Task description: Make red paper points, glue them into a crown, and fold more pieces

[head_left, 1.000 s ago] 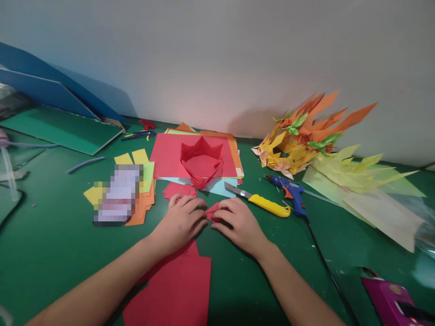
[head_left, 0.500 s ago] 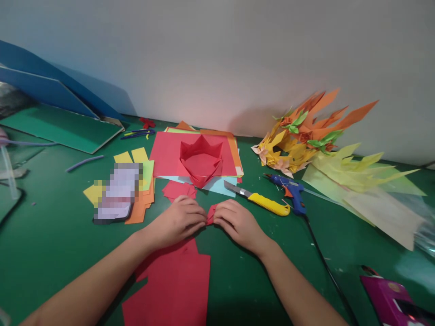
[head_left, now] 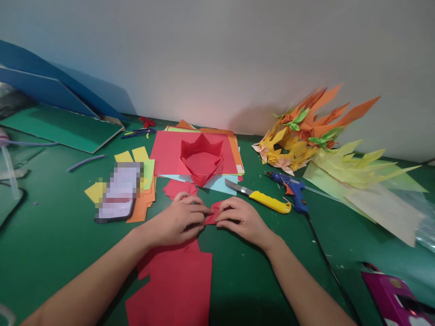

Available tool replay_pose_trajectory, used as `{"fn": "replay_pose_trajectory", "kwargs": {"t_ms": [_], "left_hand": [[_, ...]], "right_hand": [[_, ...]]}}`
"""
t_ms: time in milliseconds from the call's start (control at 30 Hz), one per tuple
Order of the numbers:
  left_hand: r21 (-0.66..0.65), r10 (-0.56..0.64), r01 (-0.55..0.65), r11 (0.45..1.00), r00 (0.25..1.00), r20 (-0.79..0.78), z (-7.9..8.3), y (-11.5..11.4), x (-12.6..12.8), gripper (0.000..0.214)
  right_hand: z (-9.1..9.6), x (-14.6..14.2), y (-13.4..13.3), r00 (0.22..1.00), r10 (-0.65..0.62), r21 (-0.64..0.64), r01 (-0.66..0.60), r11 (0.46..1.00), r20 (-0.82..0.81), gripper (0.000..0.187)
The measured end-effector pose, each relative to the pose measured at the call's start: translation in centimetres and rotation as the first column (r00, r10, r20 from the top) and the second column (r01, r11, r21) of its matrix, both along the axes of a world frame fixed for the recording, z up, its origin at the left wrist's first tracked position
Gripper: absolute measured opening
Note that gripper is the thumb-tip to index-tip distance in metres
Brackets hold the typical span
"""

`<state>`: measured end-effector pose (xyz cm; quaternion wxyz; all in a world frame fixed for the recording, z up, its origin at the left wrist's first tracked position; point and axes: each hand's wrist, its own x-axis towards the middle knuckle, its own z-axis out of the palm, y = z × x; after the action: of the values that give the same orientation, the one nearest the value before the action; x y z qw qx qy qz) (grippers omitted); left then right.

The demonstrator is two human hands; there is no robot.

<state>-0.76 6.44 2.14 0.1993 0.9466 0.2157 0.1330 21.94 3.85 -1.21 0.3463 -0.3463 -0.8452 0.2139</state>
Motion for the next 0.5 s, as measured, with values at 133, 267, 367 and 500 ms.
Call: {"fn": "replay_pose_trajectory", "kwargs": {"t_ms": [133, 267, 367, 500], "left_hand": [[-0.038, 0.084, -0.084, 0.996, 0.996, 0.001, -0.5, -0.1, 0.3, 0.015], [0.014, 0.206, -0.207, 0.978, 0.978, 0.014, -1.4, -0.5, 1.3, 0.013], [0.046, 0.238, -0.24, 0.97, 0.97, 0.047, -1.7, -0.8, 1.8, 0.017], [0.024, 0.26, -0.262, 0.965, 0.963, 0.066, -1.6, -0.9, 2.0, 0.018]], "right_hand": [[0.1, -0.2, 0.0, 0.999, -0.003, 0.018, 0.002, 1.0, 0.036, 0.02], [0.1, -0.4, 0.1, 0.998, 0.022, 0.027, -0.024, 0.999, 0.062, 0.022], [0.1, -0.4, 0.1, 0.998, 0.031, 0.015, -0.031, 0.999, 0.047, 0.02], [0.2, -0.4, 0.1, 1.0, -0.021, -0.035, 0.02, 0.999, -0.016, 0.009]]}}
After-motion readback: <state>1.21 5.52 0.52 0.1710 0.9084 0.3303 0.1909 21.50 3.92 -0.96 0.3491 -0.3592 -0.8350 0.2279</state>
